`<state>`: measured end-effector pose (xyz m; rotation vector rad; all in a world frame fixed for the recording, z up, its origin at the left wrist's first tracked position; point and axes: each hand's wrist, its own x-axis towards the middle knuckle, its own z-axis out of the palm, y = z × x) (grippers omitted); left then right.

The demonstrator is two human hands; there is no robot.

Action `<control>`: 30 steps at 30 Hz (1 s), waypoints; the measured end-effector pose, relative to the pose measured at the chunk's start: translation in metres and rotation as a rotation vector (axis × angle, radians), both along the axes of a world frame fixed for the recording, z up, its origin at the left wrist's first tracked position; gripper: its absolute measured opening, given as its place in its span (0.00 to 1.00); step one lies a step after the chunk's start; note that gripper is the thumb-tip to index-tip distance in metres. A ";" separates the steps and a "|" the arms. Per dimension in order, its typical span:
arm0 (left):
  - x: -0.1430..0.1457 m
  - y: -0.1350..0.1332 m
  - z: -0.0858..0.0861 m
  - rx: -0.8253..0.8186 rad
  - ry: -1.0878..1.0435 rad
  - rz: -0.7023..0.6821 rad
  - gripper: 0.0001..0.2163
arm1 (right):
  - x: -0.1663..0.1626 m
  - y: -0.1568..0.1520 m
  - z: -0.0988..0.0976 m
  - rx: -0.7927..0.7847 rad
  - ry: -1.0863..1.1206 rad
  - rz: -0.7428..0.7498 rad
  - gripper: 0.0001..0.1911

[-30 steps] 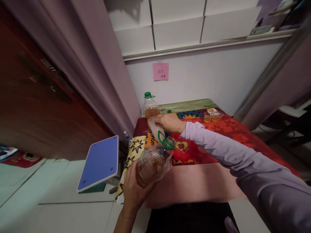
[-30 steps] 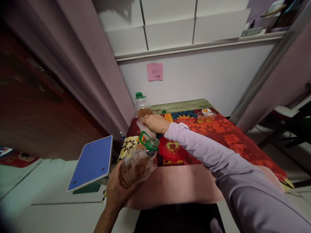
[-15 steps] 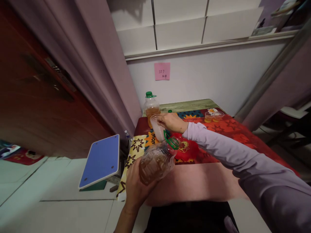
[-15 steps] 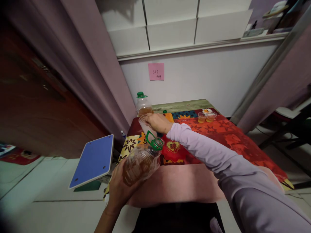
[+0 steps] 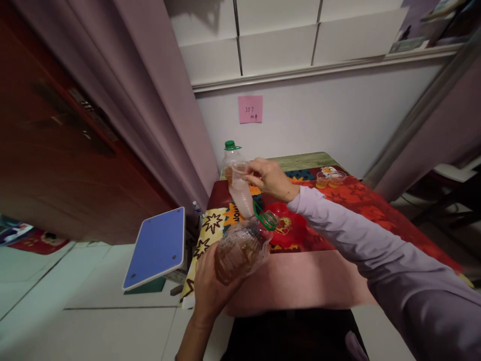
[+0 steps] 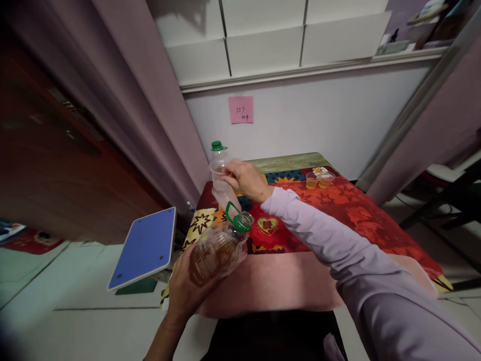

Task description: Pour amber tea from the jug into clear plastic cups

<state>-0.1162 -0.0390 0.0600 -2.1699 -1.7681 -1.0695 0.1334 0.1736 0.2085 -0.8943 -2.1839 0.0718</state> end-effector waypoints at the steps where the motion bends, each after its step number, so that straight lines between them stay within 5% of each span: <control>1: 0.000 0.000 0.001 0.000 -0.001 0.000 0.44 | 0.008 -0.004 0.003 0.040 0.065 -0.026 0.07; 5: -0.001 0.001 0.000 0.022 0.001 -0.009 0.44 | 0.052 -0.032 -0.010 0.117 0.157 -0.145 0.10; 12: -0.005 0.003 -0.006 -0.018 -0.025 0.035 0.44 | 0.100 -0.079 -0.131 -0.178 -0.151 -0.337 0.06; 15: -0.005 0.005 -0.008 -0.023 -0.039 0.054 0.45 | 0.101 -0.085 -0.163 -0.270 -0.265 -0.356 0.08; 24: 0.006 0.008 -0.002 -0.017 -0.027 0.026 0.45 | 0.097 -0.086 -0.186 -0.264 -0.259 -0.326 0.13; 30: 0.010 0.010 0.000 0.013 0.007 -0.023 0.44 | 0.093 -0.090 -0.197 -0.244 -0.105 -0.405 0.31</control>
